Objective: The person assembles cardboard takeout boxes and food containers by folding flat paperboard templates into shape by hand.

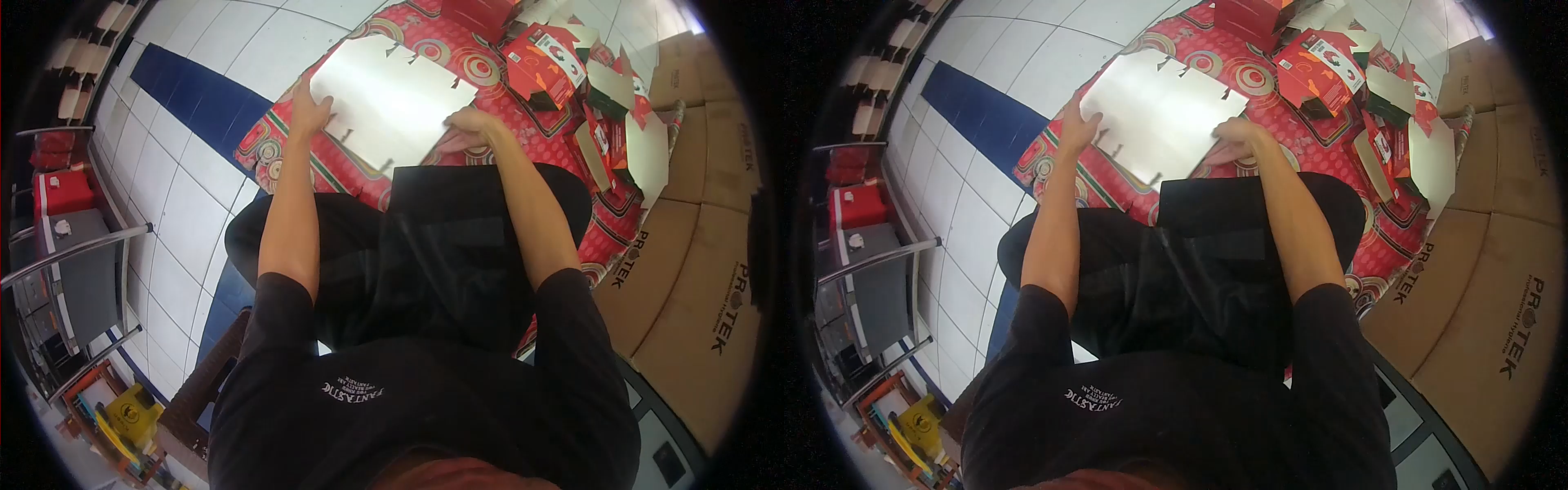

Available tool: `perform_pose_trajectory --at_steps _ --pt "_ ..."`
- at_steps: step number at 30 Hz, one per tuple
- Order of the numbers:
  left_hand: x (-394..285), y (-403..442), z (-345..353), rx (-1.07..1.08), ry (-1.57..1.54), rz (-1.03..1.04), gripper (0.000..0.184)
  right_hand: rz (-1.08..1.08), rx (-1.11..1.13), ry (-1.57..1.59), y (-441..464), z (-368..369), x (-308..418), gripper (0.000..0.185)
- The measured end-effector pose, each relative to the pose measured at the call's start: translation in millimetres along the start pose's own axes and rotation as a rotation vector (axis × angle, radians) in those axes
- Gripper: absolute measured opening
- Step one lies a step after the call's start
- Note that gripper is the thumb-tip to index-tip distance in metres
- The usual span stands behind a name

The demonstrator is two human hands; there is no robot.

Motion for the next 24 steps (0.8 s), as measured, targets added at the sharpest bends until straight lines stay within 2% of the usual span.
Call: perform_pose_trajectory --at_steps 1,2,3,4,5,6,7,9,10,13,19,24 --pt "-17.1 -2.9 -2.7 -0.127 -0.004 0.09 0.072 0.172 0.056 -0.137 -9.1 11.9 -0.5 0.055" --pt "-29.4 -5.7 -4.1 -0.127 -0.008 0.096 0.072 0.343 0.113 -0.27 -19.7 20.9 0.8 0.055" --pt "-36.1 -9.9 -2.2 -0.006 0.076 0.053 0.068 0.34 0.111 -0.265 -29.0 25.7 7.9 0.055" --pt "-43.2 -17.2 -1.5 0.118 0.163 0.007 0.064 0.201 0.054 -0.492 -34.5 26.4 16.7 0.054" --pt "-52.6 -25.3 -3.2 0.124 0.166 0.008 0.064 0.061 -0.003 -0.717 -40.2 29.9 21.9 0.054" --pt "-64.8 -35.9 -1.6 0.318 0.205 -0.01 0.059 -0.072 -0.121 -0.949 -23.6 17.4 32.9 0.044" --pt "-76.0 -49.6 1.8 0.51 0.245 -0.029 0.056 -0.071 -0.116 -0.944 -18.9 10.5 29.1 0.044" --pt "-98.8 -84.1 6.3 0.686 0.43 -0.001 0.057 -0.618 -0.459 -1.367 -17.7 0.8 38.4 0.045" --pt "-109.9 -98.2 2.7 0.683 0.44 -0.001 0.057 -0.608 -0.358 -1.343 3.0 -10.4 31.9 0.045" --pt "-129.5 -125.8 -0.4 0.76 0.548 0.021 0.06 -0.543 -0.403 -1.382 -16.4 16.9 22.4 0.044" --pt "-119.4 -132.9 17.2 0.606 0.618 0.093 0.058 -0.671 -0.366 -1.348 -5.0 15.0 13.0 0.035" --pt "-108.7 -129.1 12.0 0.439 0.622 0.216 0.061 -0.608 -0.272 -1.422 1.7 0.8 6.5 0.029"
Point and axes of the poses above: each hand's wrist, its own y-axis towards the middle knuckle, its own z-axis out of the palm, x = y × z, the point moved 3 cm from there along y, towards the middle knuckle, and after that the axes turned 10 degrees about y, right-handed, at the moved point
